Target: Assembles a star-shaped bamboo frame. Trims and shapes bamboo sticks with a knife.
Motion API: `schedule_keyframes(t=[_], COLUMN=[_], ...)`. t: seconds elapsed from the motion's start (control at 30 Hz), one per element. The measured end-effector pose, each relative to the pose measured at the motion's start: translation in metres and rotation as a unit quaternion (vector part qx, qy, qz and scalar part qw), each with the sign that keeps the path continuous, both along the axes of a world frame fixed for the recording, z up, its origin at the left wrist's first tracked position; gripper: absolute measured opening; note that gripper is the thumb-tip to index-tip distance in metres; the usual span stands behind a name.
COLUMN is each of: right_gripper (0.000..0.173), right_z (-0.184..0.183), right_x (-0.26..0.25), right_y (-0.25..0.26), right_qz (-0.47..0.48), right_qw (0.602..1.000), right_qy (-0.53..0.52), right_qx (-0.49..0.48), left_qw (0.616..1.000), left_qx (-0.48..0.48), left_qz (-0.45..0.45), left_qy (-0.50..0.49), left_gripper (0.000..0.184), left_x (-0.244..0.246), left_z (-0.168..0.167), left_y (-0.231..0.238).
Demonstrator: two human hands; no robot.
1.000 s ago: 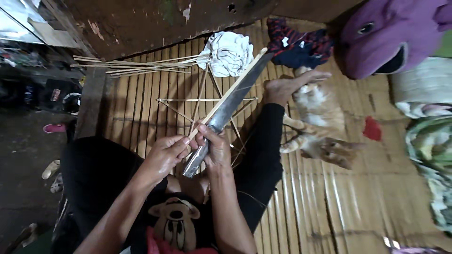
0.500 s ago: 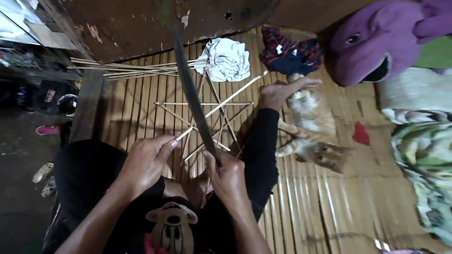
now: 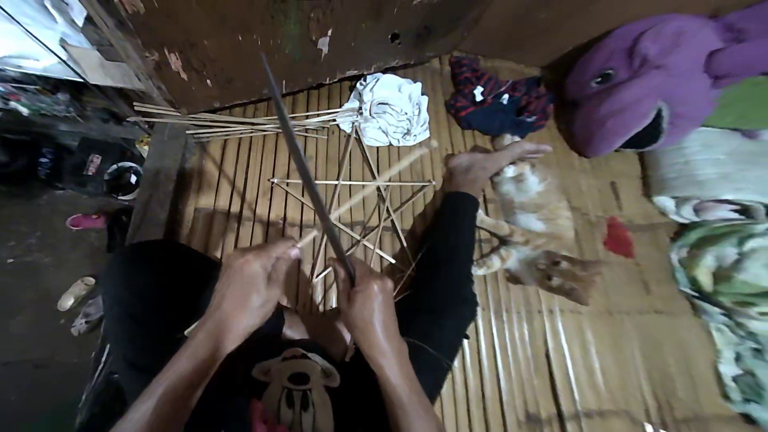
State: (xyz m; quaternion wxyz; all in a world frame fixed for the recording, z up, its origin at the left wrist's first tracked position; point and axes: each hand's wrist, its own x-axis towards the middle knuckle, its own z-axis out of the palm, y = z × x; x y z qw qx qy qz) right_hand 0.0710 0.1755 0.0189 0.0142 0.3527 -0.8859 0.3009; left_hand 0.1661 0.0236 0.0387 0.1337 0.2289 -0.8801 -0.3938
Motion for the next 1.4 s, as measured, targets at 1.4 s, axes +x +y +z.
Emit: schedule_keyframes(t=[1.4], right_gripper=[0.013], right_z=[0.004], right_x=[-0.003], right_y=[-0.031], right_qz=[-0.117], right_qw=[0.688], right_qy=[-0.526], right_qx=[-0.485], left_qw=[0.983], left_qx=[0.182], left_qz=[-0.014], left_qy=[-0.036], left_gripper=[0.03], left_x=[0.009], left_z=[-0.014], left_y=[0.017])
